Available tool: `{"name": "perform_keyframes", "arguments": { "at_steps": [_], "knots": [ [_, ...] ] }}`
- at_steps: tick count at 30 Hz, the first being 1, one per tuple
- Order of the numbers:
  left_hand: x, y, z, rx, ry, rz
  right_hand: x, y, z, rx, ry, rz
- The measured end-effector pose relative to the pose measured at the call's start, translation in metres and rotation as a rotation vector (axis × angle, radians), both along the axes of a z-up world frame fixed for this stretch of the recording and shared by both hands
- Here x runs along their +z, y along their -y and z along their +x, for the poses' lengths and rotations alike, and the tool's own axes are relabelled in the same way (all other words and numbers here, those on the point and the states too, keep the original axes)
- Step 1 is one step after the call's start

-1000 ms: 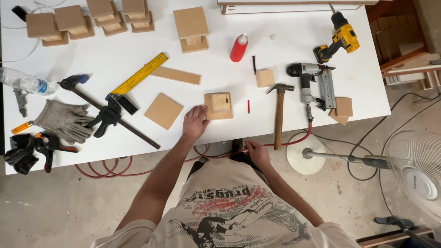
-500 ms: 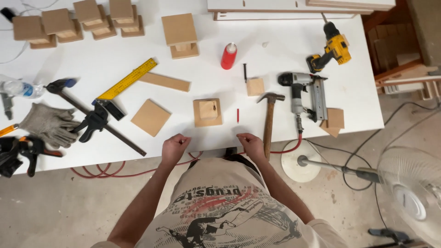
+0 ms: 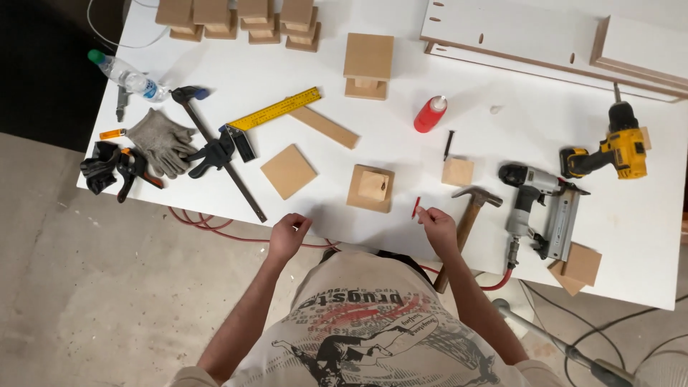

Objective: Measuring, marking, gluing, and assembling small wooden boxes at a workbench using various tools.

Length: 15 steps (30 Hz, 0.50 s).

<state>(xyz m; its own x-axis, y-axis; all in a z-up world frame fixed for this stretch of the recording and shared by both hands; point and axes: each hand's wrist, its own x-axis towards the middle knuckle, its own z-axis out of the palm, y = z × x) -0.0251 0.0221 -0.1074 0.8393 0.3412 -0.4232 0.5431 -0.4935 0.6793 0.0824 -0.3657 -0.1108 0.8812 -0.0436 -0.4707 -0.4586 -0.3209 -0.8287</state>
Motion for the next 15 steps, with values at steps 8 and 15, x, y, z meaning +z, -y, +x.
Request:
{"name": "perform_keyframes", "arguments": {
  "at_steps": [8, 15],
  "knots": [
    [-0.021, -0.044, 0.036, -0.216, 0.305, 0.536, 0.024, -0.019, 0.002, 0.041, -0.006, 0.098],
    [-0.003, -0.069, 0.104, -0.36, -0.068, 0.542, 0.002, -0.015, -0.012, 0.098, -0.042, -0.157]
  ]
}}
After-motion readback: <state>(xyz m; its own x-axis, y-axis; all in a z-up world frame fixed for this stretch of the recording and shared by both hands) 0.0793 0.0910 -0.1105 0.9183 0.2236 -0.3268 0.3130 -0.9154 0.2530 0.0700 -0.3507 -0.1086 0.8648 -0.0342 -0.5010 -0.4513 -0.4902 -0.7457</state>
